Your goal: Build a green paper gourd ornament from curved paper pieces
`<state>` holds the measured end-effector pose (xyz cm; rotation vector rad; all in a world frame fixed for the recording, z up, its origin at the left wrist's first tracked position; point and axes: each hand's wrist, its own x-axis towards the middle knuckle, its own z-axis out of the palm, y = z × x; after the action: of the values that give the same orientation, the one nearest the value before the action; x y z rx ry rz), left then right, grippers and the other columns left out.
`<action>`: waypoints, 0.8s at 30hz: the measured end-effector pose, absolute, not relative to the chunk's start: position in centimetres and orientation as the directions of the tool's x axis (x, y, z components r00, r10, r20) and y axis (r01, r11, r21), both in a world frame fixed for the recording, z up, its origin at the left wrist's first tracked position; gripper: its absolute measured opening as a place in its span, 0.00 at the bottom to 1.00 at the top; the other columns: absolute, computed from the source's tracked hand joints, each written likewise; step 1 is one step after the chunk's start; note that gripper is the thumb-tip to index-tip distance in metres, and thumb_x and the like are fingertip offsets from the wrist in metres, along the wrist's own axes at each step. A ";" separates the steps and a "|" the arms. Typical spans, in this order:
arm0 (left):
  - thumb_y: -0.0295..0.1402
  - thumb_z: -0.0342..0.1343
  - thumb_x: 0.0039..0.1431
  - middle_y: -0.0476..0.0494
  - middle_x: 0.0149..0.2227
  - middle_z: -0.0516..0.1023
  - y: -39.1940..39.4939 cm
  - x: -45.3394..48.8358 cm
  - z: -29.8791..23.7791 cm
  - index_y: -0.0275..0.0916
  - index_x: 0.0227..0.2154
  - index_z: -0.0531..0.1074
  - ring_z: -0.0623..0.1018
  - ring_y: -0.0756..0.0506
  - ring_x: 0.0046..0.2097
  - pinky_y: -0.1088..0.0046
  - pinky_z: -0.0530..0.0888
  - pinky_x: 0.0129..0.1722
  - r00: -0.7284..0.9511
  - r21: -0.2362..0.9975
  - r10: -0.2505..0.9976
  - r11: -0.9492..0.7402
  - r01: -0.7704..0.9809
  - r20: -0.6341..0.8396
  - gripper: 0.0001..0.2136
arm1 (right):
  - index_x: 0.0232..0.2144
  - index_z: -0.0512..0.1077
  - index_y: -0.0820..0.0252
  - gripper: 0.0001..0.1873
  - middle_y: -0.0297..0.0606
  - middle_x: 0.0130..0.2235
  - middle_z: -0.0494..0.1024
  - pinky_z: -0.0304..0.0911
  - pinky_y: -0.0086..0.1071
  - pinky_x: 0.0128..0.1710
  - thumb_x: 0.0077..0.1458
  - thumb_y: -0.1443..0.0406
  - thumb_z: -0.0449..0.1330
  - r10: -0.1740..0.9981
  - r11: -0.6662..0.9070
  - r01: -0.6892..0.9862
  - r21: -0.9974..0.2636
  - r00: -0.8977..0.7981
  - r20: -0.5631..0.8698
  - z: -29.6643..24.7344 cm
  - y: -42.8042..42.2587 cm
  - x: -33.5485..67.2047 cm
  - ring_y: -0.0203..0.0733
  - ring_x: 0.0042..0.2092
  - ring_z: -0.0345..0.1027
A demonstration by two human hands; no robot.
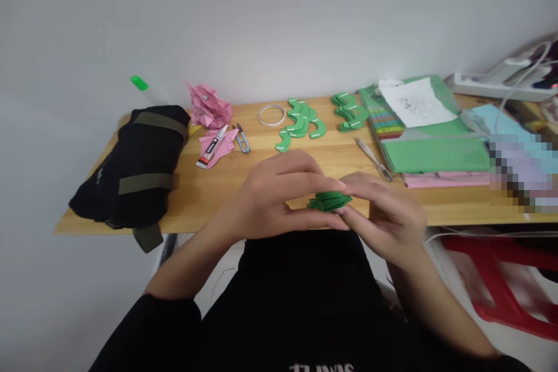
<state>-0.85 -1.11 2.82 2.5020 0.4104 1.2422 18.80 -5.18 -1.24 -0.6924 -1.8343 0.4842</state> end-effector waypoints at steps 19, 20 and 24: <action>0.33 0.65 0.56 0.50 0.28 0.71 -3.5 -0.7 3.7 0.37 0.35 0.76 0.73 0.53 0.30 0.76 0.73 0.30 0.547 0.379 0.330 -0.925 0.025 0.769 0.07 | 0.48 0.74 0.54 0.22 0.37 0.35 0.80 0.71 0.35 0.33 0.51 0.76 0.61 0.581 0.813 0.234 -0.532 -0.278 0.765 -0.1 -7.4 18.7 0.40 0.34 0.75; 0.33 0.65 0.55 0.50 0.28 0.71 -3.5 -0.7 3.7 0.37 0.35 0.76 0.73 0.53 0.30 0.76 0.74 0.30 0.547 0.381 0.330 -0.924 0.022 0.770 0.07 | 0.48 0.74 0.53 0.22 0.36 0.35 0.81 0.71 0.35 0.33 0.52 0.75 0.61 0.577 0.816 0.241 -0.526 -0.278 0.768 -0.1 -7.4 18.7 0.41 0.34 0.75; 0.35 0.66 0.54 0.50 0.29 0.72 -3.6 -0.8 3.7 0.38 0.36 0.76 0.74 0.52 0.30 0.76 0.75 0.30 0.530 0.413 0.361 -0.910 0.021 0.768 0.09 | 0.47 0.74 0.52 0.21 0.35 0.35 0.81 0.72 0.35 0.33 0.51 0.74 0.62 0.569 0.820 0.252 -0.514 -0.272 0.776 -0.1 -7.4 18.7 0.41 0.34 0.76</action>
<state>-0.83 -3.58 3.73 2.4187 0.3153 1.3339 18.72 -7.42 -0.08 -0.6216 -1.8607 0.3467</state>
